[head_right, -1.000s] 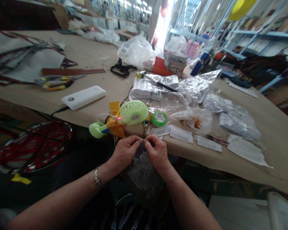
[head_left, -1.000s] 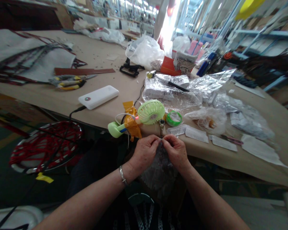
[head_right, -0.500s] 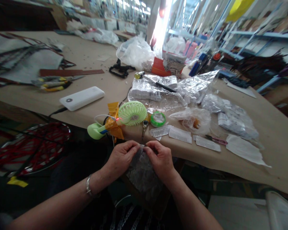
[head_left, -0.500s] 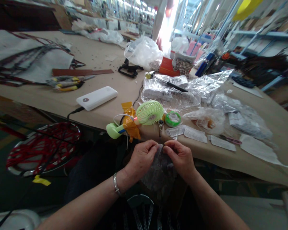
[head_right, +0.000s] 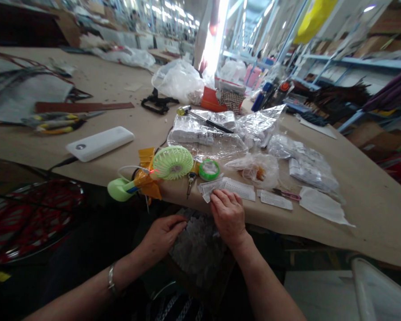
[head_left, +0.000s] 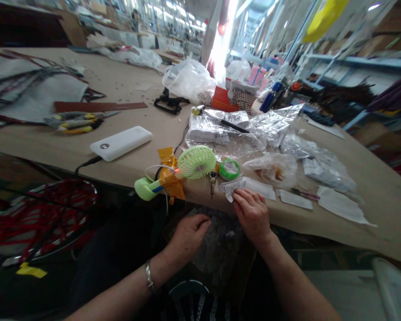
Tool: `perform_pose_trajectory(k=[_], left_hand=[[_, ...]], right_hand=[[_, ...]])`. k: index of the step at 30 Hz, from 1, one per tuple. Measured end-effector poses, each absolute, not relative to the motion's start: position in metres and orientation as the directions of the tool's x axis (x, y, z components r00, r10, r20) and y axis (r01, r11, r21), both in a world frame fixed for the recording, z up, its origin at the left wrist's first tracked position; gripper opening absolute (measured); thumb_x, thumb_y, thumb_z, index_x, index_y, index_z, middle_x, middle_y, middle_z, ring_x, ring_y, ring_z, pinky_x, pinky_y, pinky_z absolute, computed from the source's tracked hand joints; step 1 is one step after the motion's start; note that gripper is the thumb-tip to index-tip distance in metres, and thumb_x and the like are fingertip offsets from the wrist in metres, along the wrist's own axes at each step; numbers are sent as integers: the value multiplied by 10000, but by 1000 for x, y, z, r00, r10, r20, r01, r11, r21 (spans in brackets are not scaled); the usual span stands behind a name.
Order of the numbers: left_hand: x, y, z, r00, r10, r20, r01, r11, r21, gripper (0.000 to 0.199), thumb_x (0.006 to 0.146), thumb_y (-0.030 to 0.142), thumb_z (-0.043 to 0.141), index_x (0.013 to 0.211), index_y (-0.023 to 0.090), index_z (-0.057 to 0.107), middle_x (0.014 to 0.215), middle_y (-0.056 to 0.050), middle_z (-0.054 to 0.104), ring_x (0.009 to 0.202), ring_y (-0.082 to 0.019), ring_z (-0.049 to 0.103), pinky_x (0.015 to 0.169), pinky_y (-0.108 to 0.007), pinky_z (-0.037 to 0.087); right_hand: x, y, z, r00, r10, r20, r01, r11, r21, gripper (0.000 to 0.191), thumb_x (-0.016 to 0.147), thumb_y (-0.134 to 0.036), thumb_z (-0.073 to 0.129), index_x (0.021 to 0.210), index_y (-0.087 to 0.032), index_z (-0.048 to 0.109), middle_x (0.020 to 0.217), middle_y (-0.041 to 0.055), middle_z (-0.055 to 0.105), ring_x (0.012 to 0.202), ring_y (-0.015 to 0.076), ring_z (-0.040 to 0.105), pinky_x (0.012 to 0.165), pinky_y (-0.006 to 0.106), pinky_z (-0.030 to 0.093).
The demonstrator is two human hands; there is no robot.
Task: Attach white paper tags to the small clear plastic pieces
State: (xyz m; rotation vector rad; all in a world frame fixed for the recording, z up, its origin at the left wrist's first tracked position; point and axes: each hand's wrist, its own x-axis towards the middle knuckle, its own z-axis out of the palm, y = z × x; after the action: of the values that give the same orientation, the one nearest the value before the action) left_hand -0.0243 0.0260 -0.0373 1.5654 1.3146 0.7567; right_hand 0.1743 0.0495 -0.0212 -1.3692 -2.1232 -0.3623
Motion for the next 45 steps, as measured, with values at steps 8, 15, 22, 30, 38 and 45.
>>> perform_pose_trajectory(k=[8, 15, 22, 30, 38, 45], left_hand=[[6, 27, -20, 392, 848, -356, -103, 425, 899, 204, 777, 318, 556, 752, 129, 629, 692, -40, 633, 620, -129, 568, 597, -237, 438], [30, 33, -6, 504, 769, -393, -579, 639, 507, 163, 772, 250, 616, 805, 90, 611, 689, -35, 604, 532, -78, 545, 489, -184, 434], [36, 33, -6, 419, 740, -527, -394, 670, 628, 133, 801, 199, 569, 869, 88, 599, 677, -69, 636, 550, -129, 604, 540, -248, 493], [35, 30, -12, 400, 727, -558, -302, 680, 668, 160, 815, 220, 551, 907, 94, 586, 660, -71, 642, 522, -128, 602, 508, -237, 488], [32, 32, 0, 460, 669, -583, -273, 732, 624, 154, 816, 212, 531, 876, 86, 597, 707, -104, 655, 538, -149, 611, 533, -276, 507], [30, 31, 5, 615, 658, -434, -436, 743, 508, 112, 771, 128, 539, 767, 69, 634, 638, -64, 619, 500, -114, 561, 508, -238, 459]], right_hand=[[187, 45, -21, -272, 665, 695, 746, 602, -285, 142, 832, -152, 545, 911, -221, 640, 958, 43, 683, 1003, 194, 592, 905, 399, 424], [176, 6, -17, -448, 607, 656, 604, 747, -279, 174, 827, -162, 544, 953, -245, 630, 953, 25, 676, 1036, 204, 564, 904, 417, 429], [211, 21, -11, -234, 783, 576, 893, 407, -190, 395, 842, -260, 539, 1213, -126, 507, 1101, 134, 593, 1089, 268, 487, 931, 439, 427], [228, 30, -17, -217, 840, 498, 967, 254, -8, 248, 869, -226, 489, 1078, -179, 614, 1074, 88, 627, 1044, 257, 515, 913, 413, 418], [228, 21, -15, -119, 762, 636, 836, 422, -350, 154, 858, -189, 505, 890, -218, 652, 951, 53, 670, 962, 195, 600, 870, 375, 474], [191, 4, -12, -405, 656, 637, 562, 728, -392, 146, 839, -186, 546, 873, -251, 672, 904, 31, 680, 1032, 204, 568, 882, 401, 485]])
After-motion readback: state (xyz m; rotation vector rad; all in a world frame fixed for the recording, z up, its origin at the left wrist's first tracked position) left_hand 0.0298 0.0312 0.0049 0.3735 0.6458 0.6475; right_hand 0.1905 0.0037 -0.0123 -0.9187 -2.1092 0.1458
